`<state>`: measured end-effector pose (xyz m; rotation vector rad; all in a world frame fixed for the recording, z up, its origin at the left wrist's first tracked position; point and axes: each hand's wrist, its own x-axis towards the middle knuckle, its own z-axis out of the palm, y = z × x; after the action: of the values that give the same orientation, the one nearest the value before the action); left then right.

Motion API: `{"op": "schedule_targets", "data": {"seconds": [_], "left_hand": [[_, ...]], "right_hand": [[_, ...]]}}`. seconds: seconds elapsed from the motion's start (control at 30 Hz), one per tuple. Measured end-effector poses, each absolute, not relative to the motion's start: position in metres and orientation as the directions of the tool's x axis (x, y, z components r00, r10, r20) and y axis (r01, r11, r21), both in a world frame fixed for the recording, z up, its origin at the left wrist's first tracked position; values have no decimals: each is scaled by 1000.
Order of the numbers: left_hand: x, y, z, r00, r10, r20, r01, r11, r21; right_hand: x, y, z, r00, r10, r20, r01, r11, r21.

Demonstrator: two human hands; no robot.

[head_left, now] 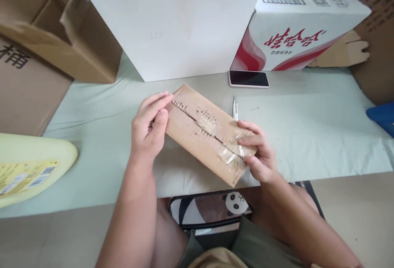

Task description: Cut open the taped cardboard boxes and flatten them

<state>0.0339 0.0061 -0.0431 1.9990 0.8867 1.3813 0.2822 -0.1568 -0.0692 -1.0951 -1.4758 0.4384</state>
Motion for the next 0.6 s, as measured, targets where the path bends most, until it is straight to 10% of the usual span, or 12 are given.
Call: {"op": "schedule_targets", "data": {"seconds": [0.6], "left_hand": [[45, 2, -50, 10, 802, 597, 43, -597, 801]], "right_hand": [[279, -159, -77, 266, 840, 473, 238, 418, -876]]}}
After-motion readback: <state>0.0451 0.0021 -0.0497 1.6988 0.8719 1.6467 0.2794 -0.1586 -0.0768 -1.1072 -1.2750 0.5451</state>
